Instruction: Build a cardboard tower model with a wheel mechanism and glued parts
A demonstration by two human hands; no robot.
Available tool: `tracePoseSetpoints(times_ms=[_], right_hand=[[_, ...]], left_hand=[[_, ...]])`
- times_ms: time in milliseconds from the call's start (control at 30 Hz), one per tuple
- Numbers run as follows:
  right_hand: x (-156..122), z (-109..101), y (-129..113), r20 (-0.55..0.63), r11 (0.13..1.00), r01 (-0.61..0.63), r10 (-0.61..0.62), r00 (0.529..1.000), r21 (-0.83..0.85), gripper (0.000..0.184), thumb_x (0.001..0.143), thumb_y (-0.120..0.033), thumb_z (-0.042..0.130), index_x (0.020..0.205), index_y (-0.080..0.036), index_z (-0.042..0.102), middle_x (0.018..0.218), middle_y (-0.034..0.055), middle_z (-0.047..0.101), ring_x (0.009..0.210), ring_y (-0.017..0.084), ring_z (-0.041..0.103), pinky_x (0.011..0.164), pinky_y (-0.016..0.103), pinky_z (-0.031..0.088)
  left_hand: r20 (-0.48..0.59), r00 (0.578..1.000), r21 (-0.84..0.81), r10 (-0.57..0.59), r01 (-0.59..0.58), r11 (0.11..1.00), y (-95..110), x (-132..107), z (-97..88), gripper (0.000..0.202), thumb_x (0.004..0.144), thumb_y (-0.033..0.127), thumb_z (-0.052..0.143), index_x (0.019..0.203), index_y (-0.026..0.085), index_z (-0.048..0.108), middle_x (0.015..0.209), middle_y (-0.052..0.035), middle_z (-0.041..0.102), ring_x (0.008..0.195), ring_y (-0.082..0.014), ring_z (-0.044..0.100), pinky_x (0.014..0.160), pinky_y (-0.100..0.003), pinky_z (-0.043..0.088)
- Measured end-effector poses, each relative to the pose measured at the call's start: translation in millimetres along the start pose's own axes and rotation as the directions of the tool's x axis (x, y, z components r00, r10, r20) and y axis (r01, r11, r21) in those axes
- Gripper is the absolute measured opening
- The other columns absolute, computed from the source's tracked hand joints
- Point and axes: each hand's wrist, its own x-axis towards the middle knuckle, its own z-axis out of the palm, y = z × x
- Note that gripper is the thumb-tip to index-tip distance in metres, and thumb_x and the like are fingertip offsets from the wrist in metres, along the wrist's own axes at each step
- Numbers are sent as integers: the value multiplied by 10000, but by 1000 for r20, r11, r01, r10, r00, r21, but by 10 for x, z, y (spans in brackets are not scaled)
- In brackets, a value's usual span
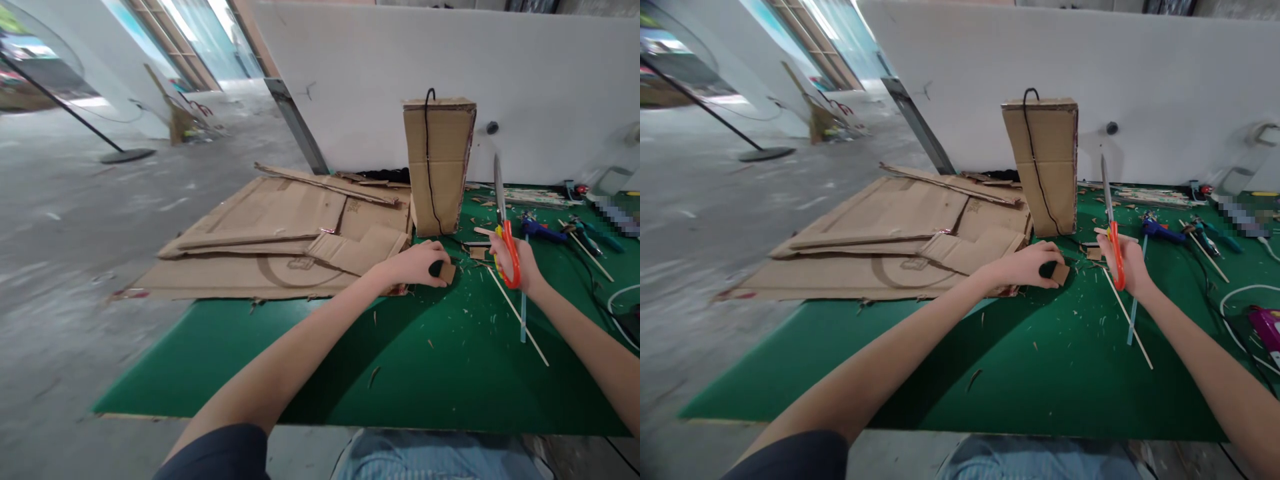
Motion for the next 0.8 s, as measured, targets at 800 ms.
tracePoseSetpoints(times_ms=[800], right_hand=[[204, -79, 223, -44, 862, -121, 114, 993, -493, 447, 884, -473, 580, 1219, -181, 623, 1085, 112, 747, 1002, 288, 695, 778, 355, 509]], left_hand=[[170, 985, 28, 24, -29, 999, 62, -5, -37, 569, 823, 640, 599, 1268, 285, 617, 1291, -91, 512, 1183, -286, 434, 1029, -399, 354]])
